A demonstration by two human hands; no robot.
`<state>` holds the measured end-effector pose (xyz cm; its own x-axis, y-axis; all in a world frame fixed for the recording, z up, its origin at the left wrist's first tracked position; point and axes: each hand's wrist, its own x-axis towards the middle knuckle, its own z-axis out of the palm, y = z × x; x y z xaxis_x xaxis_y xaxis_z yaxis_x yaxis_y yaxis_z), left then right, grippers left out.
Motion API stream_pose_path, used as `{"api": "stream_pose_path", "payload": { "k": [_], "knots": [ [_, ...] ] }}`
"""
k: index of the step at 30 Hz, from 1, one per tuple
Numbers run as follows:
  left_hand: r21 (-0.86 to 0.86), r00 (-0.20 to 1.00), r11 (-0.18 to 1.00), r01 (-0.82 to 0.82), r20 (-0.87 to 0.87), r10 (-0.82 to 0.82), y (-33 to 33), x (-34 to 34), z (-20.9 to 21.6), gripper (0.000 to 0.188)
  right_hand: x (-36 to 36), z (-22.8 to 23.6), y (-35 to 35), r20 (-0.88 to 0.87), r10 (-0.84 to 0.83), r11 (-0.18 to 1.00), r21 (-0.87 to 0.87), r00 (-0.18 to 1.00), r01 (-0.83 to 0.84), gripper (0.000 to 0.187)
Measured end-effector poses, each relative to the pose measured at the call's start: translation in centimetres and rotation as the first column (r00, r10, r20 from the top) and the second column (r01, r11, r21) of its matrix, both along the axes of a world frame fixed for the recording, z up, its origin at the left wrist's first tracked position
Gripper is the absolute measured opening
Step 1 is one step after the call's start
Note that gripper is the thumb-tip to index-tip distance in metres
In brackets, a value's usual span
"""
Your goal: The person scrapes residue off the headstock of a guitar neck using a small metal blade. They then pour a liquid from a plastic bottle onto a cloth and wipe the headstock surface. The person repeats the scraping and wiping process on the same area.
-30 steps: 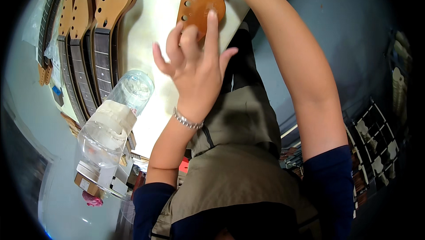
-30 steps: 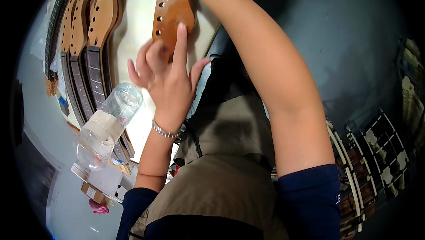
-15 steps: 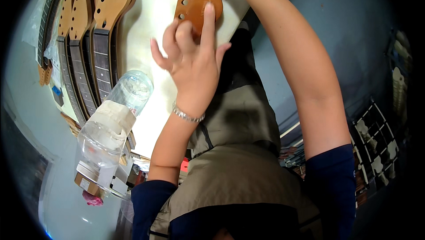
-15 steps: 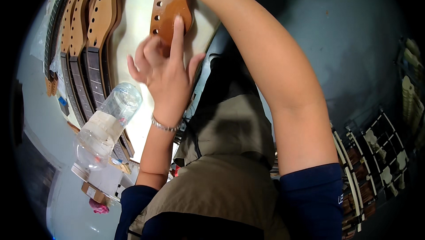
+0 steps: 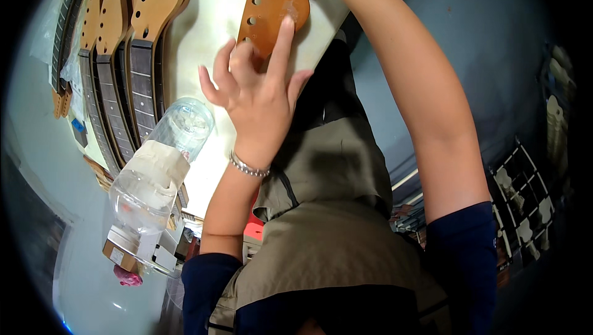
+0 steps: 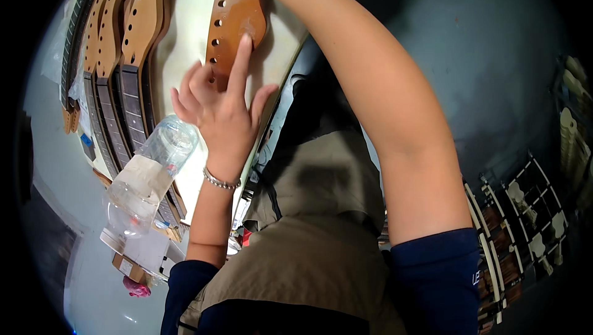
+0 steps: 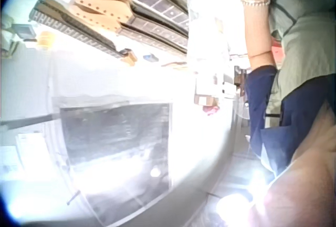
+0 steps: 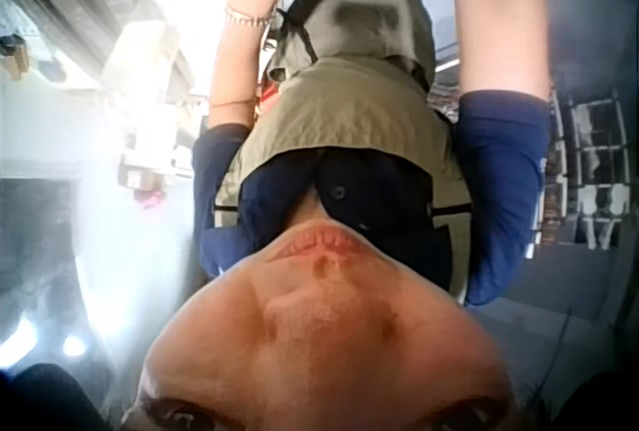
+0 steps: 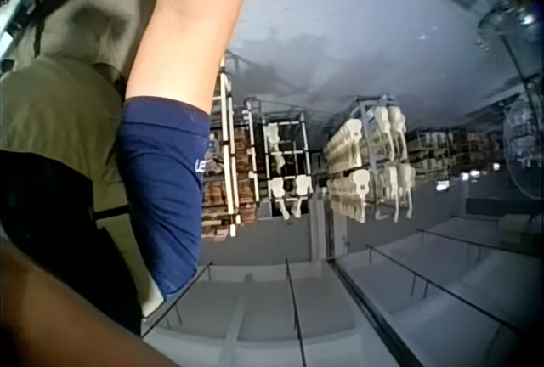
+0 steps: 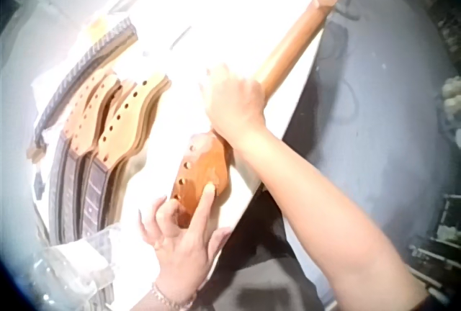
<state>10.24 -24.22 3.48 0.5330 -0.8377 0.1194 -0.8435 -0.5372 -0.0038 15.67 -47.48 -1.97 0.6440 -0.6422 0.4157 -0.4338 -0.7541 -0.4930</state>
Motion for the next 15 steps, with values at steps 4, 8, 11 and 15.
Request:
{"api": "stream_pose_path", "payload": {
  "k": [4, 8, 11, 15],
  "knots": [
    [0.006, 0.999, 1.0, -0.015, 0.034, 0.014, -4.2, 1.8, -0.5, 0.07, 0.0, 0.6, 0.2, 0.023, 0.016, 1.0, 0.005, 1.0, -0.016, 0.027],
    [0.012, 0.991, 0.998, -0.064, -0.113, 0.065, -0.6, -1.1, 0.2, 0.084, -0.2, 0.3, 0.0, 0.047, 0.0, 1.0, 0.018, 0.999, -0.001, 0.026],
    [0.021, 0.999, 0.999, -0.03, -0.031, 0.031, -0.1, -0.7, 0.1, 0.076, -0.1, 0.3, 0.1, 0.01, 0.004, 1.0, 0.029, 1.0, -0.005, 0.026],
    [-0.012, 0.999, 0.999, -0.036, 0.019, 0.037, -3.6, 1.3, -0.8, 0.076, 0.2, 0.3, 0.4, -0.011, -0.011, 1.0, 0.0, 1.0, 0.011, 0.025]
  ]
}}
